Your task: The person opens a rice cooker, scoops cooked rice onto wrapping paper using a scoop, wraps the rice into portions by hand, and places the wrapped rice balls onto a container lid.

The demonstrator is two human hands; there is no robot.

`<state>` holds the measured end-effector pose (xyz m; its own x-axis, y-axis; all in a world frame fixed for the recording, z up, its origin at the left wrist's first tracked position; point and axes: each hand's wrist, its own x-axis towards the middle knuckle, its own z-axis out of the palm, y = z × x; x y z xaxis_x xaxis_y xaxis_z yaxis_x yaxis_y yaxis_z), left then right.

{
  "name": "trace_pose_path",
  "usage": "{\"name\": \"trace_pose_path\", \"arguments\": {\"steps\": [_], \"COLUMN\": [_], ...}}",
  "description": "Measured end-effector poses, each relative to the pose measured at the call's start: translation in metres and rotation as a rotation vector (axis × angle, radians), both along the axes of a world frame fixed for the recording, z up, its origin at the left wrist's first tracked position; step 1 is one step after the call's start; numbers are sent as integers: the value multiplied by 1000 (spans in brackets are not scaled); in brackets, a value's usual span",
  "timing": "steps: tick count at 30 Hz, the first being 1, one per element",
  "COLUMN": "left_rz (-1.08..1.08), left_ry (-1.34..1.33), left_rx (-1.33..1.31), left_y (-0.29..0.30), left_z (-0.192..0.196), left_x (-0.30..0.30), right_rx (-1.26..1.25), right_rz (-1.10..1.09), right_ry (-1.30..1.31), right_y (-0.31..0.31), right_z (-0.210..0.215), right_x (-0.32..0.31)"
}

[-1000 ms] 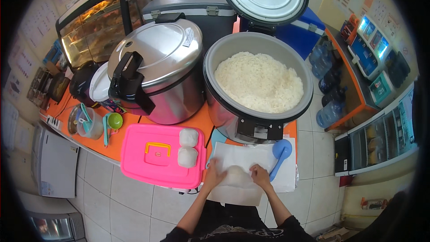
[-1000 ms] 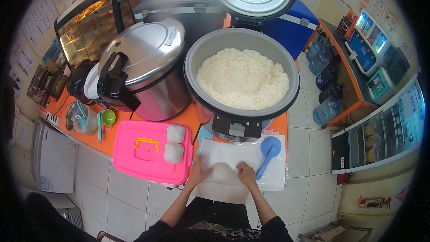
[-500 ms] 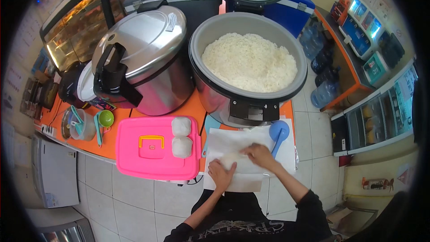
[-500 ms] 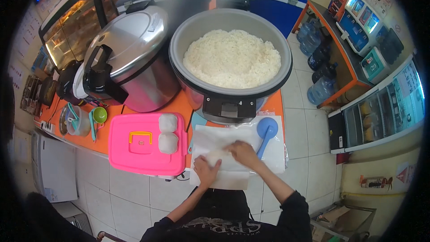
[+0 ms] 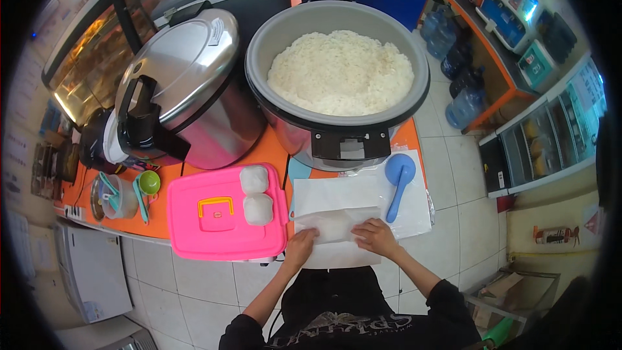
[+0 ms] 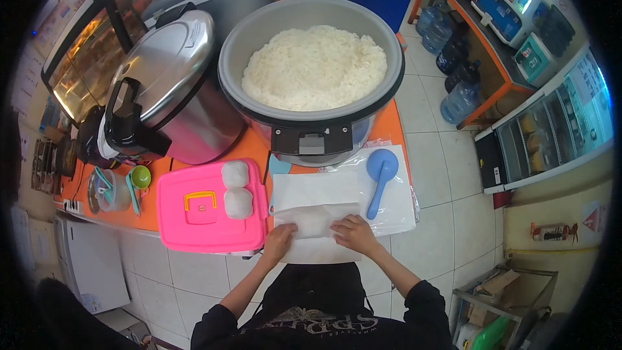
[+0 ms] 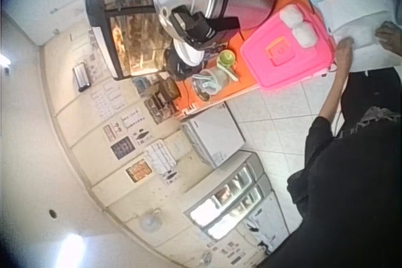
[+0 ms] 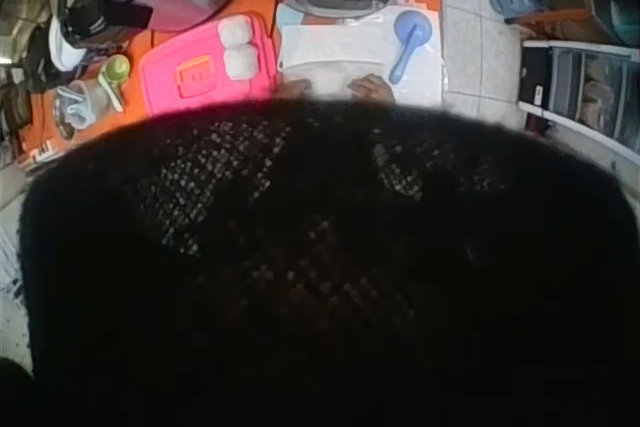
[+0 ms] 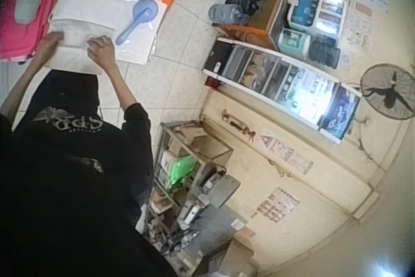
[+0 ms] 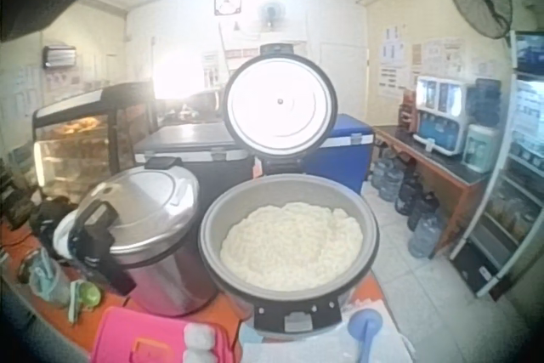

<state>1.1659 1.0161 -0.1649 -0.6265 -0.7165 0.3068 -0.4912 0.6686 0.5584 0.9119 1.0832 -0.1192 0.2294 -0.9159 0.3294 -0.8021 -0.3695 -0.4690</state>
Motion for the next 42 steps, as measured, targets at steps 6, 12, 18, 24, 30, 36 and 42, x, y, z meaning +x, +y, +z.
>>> {"name": "trace_pose_path", "arguments": {"steps": [6, 12, 18, 24, 30, 36, 42], "left_rz": [47, 31, 27, 136, 41, -491, -83], "left_ry": [2, -255, -483, -190, -509, -222, 286], "left_rx": [144, -467, 59, -95, 197, 660, 633], "left_y": [1, -69, -81, -16, -81, -79, -20], "left_z": [11, 59, 25, 16, 29, 55, 87], "left_x": [-9, -68, -68, -49, -58, -55, -58], "right_rx": [416, 21, 430, -111, 620, 206, 1224], "right_rz": [-34, 6, -332, -535, -731, -621, -214], "right_ry": [22, 337, 67, -79, -259, -257, -2102], "right_y": [-22, -95, -70, -3, -40, -27, 0], "right_z": [-17, -8, -24, -38, 14, -16, 18], "right_x": [-22, -7, 12, 66, 81, 66, 49]}}
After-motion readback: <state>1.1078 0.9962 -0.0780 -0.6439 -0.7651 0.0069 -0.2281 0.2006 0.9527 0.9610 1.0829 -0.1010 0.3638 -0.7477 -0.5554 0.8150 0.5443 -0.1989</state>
